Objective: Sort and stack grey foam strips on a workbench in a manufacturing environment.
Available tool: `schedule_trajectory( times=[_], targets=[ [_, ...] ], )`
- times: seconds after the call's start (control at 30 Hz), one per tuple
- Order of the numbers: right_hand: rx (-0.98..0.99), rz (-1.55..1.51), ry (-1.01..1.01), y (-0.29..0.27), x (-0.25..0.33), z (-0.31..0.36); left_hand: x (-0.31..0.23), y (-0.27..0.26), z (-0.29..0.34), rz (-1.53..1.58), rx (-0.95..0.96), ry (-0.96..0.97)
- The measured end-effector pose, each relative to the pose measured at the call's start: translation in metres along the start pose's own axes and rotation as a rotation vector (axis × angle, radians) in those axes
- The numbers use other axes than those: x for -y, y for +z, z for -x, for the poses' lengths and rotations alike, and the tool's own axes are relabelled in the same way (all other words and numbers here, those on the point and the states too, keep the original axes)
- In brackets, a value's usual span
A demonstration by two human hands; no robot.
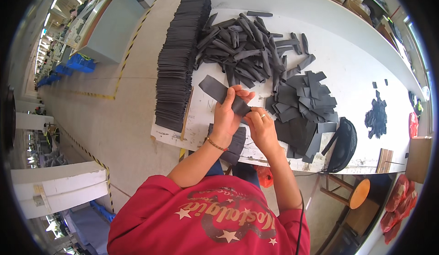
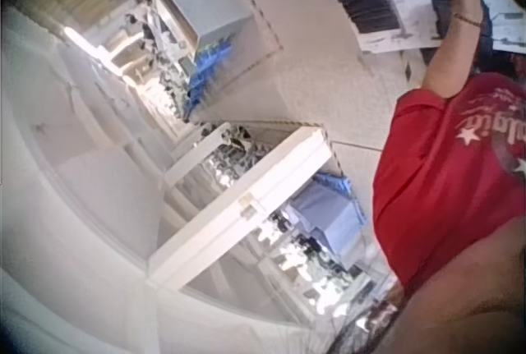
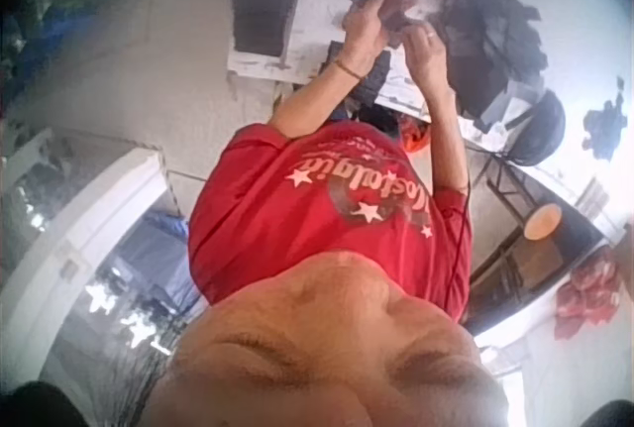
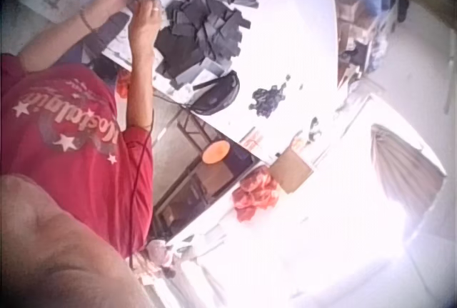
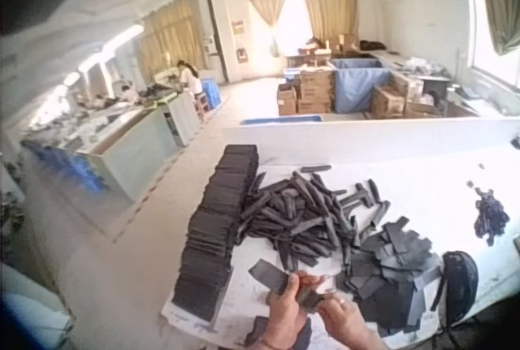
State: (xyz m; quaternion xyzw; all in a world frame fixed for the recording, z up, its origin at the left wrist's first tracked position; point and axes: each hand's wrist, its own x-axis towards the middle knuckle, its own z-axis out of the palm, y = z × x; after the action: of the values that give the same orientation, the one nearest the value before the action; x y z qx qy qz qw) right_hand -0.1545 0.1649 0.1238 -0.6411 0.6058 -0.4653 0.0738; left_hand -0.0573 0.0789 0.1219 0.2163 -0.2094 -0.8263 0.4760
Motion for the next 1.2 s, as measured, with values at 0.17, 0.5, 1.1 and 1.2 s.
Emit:
schedule_trajectory(
  times=[0.17,0.5,1.1,1.2],
  targets=[
    [0.011,-0.039,0.013,0.006,-0.003,-0.002,0.005,-0.001,0.004,0.017,0.028,0.039],
    [-0.012,-0.088,0.028,0.012,0.000,-0.009,0.016,-0.007,0.002,0.075,-0.004,0.056],
    [-0.479,-0.793,0.697,0.004,-0.015,0.016,-0.036,-0.014,-0.032,0.030,0.086,0.209],
    [-0.333,-0.998,0.845,0.006,0.012,-0.009,-0.030,-0.015,-0.023,0.006,0.193,0.104]
  ],
)
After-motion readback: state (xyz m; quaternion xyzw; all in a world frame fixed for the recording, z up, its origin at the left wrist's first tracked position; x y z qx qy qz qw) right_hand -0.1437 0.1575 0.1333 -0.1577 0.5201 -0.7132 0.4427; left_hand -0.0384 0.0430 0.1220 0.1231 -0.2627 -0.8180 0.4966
